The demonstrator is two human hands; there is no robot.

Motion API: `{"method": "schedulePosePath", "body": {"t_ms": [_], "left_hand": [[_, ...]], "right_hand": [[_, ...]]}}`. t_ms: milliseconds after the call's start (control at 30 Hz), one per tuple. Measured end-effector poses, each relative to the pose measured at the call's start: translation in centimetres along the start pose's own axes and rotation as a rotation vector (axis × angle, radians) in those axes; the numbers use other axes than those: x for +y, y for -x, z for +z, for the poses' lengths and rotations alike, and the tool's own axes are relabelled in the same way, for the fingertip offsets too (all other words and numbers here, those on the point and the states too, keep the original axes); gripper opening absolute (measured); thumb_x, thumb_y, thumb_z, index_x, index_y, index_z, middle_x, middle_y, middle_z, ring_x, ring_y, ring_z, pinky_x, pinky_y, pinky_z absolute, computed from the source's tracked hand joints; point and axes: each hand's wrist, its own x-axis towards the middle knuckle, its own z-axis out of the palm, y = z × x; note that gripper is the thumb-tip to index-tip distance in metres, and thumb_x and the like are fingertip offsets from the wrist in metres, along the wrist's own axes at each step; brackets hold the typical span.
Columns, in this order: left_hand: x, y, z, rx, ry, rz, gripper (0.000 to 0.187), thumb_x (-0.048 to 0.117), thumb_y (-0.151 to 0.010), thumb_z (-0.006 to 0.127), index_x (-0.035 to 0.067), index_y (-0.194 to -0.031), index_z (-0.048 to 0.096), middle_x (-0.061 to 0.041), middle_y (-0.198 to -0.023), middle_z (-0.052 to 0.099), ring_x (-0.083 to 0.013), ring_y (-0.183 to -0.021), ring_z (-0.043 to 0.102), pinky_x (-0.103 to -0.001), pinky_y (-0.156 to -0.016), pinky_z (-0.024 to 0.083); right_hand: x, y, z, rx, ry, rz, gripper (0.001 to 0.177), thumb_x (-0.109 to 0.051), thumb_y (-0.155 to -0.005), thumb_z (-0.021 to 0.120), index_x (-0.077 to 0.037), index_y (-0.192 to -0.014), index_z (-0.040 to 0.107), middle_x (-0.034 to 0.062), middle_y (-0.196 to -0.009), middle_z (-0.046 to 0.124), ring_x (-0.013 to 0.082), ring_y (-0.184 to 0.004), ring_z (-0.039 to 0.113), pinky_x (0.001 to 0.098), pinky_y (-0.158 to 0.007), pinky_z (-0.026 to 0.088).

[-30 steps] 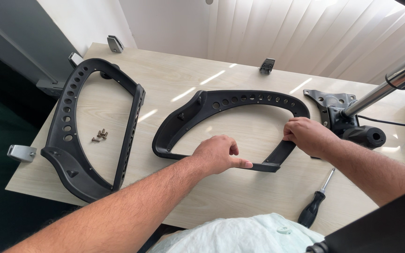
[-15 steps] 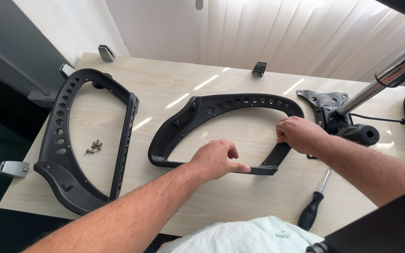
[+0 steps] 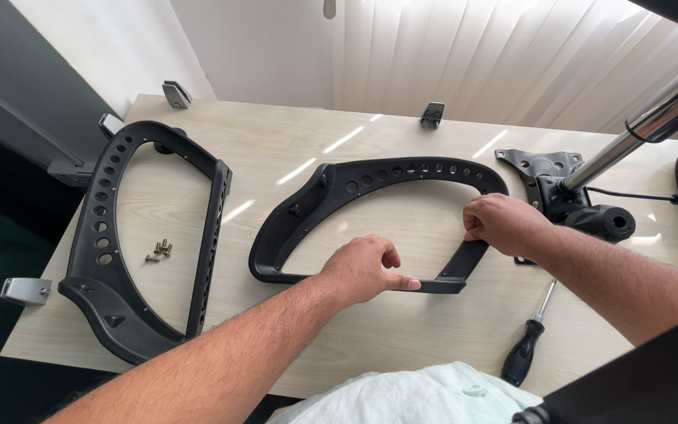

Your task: The person assembles a black plastic chair frame by inserting a metal tension rod into the frame's channel, then securing the rod with multiple screws using a screwdriver. The person works at a light-colored table with disassembled parts and tools visible.

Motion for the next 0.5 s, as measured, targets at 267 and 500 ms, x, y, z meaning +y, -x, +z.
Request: {"method": "schedulePosePath", "body": {"t_ms": [267, 500], "left_hand": [[0.0, 0.2, -0.3, 0.005, -0.037, 0.018, 0.059, 0.058, -0.084, 0.075, 0.012, -0.120, 0.068, -0.008, -0.119, 0.066, -0.0176, -0.116, 0.064, -0.040, -0.098, 0.058], [-0.8, 0.7, 0.1, 0.088, 0.000, 0.046, 0.050, 0.052, -0.090, 0.072, 0.012, -0.120, 0.066, -0.006, -0.125, 0.058, -0.0181, -0.114, 0.061, -0.040, -0.093, 0.058]], "right_hand": [[0.8, 0.1, 0.5, 0.097, -0.139, -0.005, 0.016, -0.028, -0.097, 0.068, -0.013, -0.101, 0.070, 0.0025, -0.103, 0.073, 0.0181, -0.102, 0.070, 0.0365, -0.093, 0.059], [1.7, -0.4, 0.9, 0.147, -0.306, 0.009, 0.019, -0.026, -0.097, 0.068, -0.013, -0.110, 0.069, 0.0025, -0.101, 0.073, 0.0179, -0.100, 0.070, 0.0374, -0.091, 0.058]]}}
